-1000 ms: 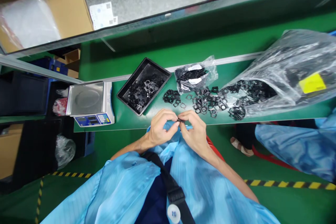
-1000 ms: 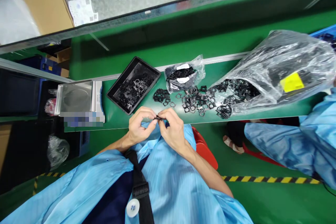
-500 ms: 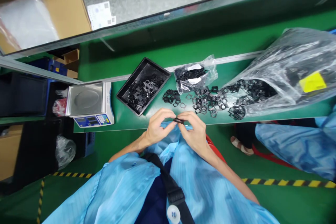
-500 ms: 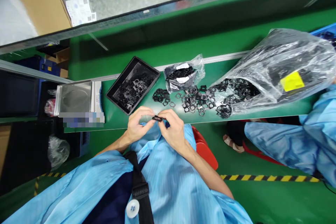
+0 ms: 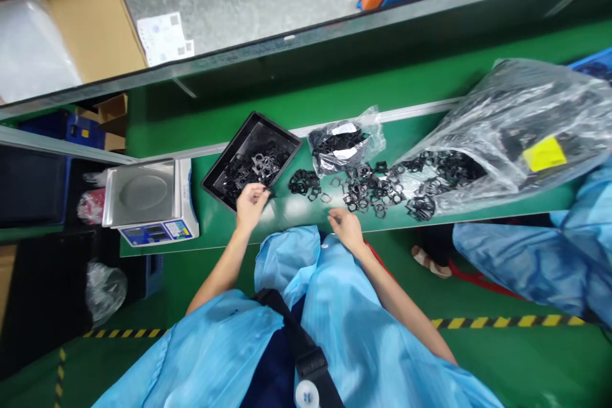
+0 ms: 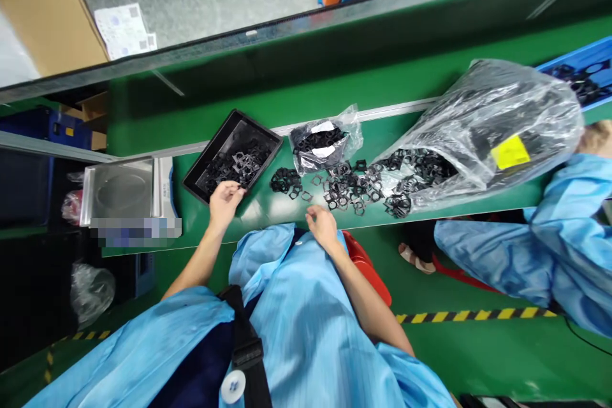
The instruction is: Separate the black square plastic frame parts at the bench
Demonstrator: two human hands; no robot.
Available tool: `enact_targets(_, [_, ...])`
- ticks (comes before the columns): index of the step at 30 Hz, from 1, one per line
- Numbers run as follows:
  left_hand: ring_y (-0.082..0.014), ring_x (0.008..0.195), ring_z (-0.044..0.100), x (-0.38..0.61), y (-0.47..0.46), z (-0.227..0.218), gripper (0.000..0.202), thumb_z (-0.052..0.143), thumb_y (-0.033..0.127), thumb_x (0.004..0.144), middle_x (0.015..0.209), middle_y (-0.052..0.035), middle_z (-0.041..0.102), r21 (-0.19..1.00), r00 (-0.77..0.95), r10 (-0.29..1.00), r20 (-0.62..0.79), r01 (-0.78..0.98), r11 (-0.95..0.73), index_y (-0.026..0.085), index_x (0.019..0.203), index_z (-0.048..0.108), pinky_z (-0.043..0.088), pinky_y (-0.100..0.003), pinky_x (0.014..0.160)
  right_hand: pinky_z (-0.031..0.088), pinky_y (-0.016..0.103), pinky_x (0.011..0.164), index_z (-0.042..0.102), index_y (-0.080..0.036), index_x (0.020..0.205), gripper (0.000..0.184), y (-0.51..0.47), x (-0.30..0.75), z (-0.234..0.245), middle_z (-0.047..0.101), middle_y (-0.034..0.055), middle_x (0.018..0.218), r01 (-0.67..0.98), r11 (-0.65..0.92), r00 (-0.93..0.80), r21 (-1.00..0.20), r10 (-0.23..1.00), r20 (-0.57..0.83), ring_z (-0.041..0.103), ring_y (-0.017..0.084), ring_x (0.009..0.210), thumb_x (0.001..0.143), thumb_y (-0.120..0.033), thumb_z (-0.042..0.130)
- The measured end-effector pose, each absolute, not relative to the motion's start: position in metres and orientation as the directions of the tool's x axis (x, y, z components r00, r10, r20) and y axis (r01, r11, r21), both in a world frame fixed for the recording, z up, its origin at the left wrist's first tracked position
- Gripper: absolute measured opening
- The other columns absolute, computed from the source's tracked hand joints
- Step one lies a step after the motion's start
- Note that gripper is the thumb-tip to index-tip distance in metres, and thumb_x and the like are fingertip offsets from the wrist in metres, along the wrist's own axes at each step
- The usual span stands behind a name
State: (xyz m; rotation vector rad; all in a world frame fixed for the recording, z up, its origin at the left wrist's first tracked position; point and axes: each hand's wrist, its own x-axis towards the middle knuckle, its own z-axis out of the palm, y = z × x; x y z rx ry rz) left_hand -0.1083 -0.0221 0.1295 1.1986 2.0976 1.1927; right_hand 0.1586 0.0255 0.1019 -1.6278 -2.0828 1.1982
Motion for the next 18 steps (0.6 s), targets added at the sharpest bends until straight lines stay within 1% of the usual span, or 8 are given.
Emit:
enact_targets(2, [-0.0155,0.070,0.065,-0.138,-0.019,0.120,0.010,0.061,0.028,0.086,0.073,0.0002,0.062,0.810,-0.590,0.807,0.027,0.486,0.328,0.019,0.089,0.058,0.055,-0.028,0.071,0.059,0.034,0.080,0.073,-0.018,0.094,0.017,0.027,0.163,0.086,0.077,0.0080,0.090,0.755,0.019,-0.314,-0.655,0.888,-0.337,0.074,0.023,0.082,0.086,-0.012,0.059])
enact_targets(4, [-0.0191,0.077,0.066,-0.164,-0.017,0.116,0.007,0.061,0.024,0.084,0.076,-0.0016,0.062,0.762,-0.627,0.779,0.030,0.518,0.388,0.019,0.089,0.059,0.056,-0.034,0.079,0.058,0.034,0.084,0.073,-0.018,0.106,0.024,0.029,0.162,0.076,0.077,0.0092,0.098,0.800,0.009,-0.286,-0.600,0.885,-0.368,0.073,0.023,0.088,0.090,-0.014,0.056])
enact_targets(7, [-0.0270,0.101,0.064,-0.180,-0.011,0.115,0.008,0.061,0.018,0.083,0.093,-0.0090,0.065,0.691,-0.623,0.779,0.078,0.597,0.407,0.018,0.091,0.059,0.050,-0.048,0.101,0.056,0.035,0.086,0.066,-0.017,0.125,0.034,0.040,0.154,0.068,0.073,0.0137,0.119,0.847,0.028,-0.275,-0.531,0.878,-0.392,0.072,0.025,0.098,0.094,-0.017,0.053])
enact_targets(9, [-0.0291,0.113,0.060,-0.171,-0.007,0.112,0.008,0.059,0.018,0.087,0.105,-0.0131,0.065,0.659,-0.562,0.820,0.106,0.657,0.365,0.017,0.095,0.061,0.043,-0.052,0.109,0.055,0.035,0.085,0.063,-0.017,0.130,0.036,0.049,0.147,0.065,0.067,0.0171,0.131,0.868,0.059,-0.290,-0.494,0.867,-0.405,0.070,0.027,0.105,0.095,-0.019,0.056])
enact_targets(11, [-0.0265,0.110,0.061,-0.146,-0.003,0.104,0.008,0.055,0.021,0.094,0.105,-0.0123,0.066,0.644,-0.439,0.894,0.088,0.709,0.285,0.018,0.096,0.062,0.046,-0.047,0.107,0.054,0.035,0.084,0.063,-0.015,0.127,0.033,0.056,0.141,0.062,0.062,0.0198,0.136,0.884,0.092,-0.307,-0.459,0.854,-0.420,0.067,0.030,0.111,0.095,-0.020,0.057])
enact_targets(14, [-0.0192,0.091,0.066,-0.094,0.000,0.084,0.015,0.058,0.028,0.098,0.091,-0.0057,0.069,0.642,-0.181,0.983,-0.029,0.751,0.157,0.020,0.087,0.065,0.054,-0.033,0.090,0.052,0.034,0.084,0.064,-0.012,0.119,0.026,0.059,0.137,0.060,0.062,0.0228,0.132,0.902,0.129,-0.321,-0.412,0.837,-0.442,0.064,0.031,0.115,0.097,-0.021,0.055])
enact_targets(16, [-0.0182,0.084,0.067,-0.063,0.001,0.069,0.011,0.062,0.026,0.096,0.087,-0.0045,0.070,0.614,-0.079,0.987,-0.138,0.776,0.148,0.020,0.089,0.067,0.055,-0.031,0.083,0.051,0.033,0.083,0.064,-0.011,0.117,0.024,0.059,0.137,0.059,0.063,0.0232,0.128,0.911,0.143,-0.324,-0.386,0.829,-0.456,0.064,0.030,0.114,0.099,-0.023,0.052])
enact_targets(18, [-0.0196,0.085,0.069,-0.040,0.004,0.057,0.008,0.063,0.023,0.096,0.089,-0.0062,0.071,0.568,-0.043,0.969,-0.245,0.803,0.179,0.018,0.097,0.069,0.056,-0.032,0.082,0.050,0.033,0.082,0.064,-0.011,0.115,0.024,0.057,0.137,0.059,0.063,0.0222,0.126,0.918,0.143,-0.317,-0.369,0.824,-0.470,0.065,0.029,0.111,0.101,-0.026,0.050])
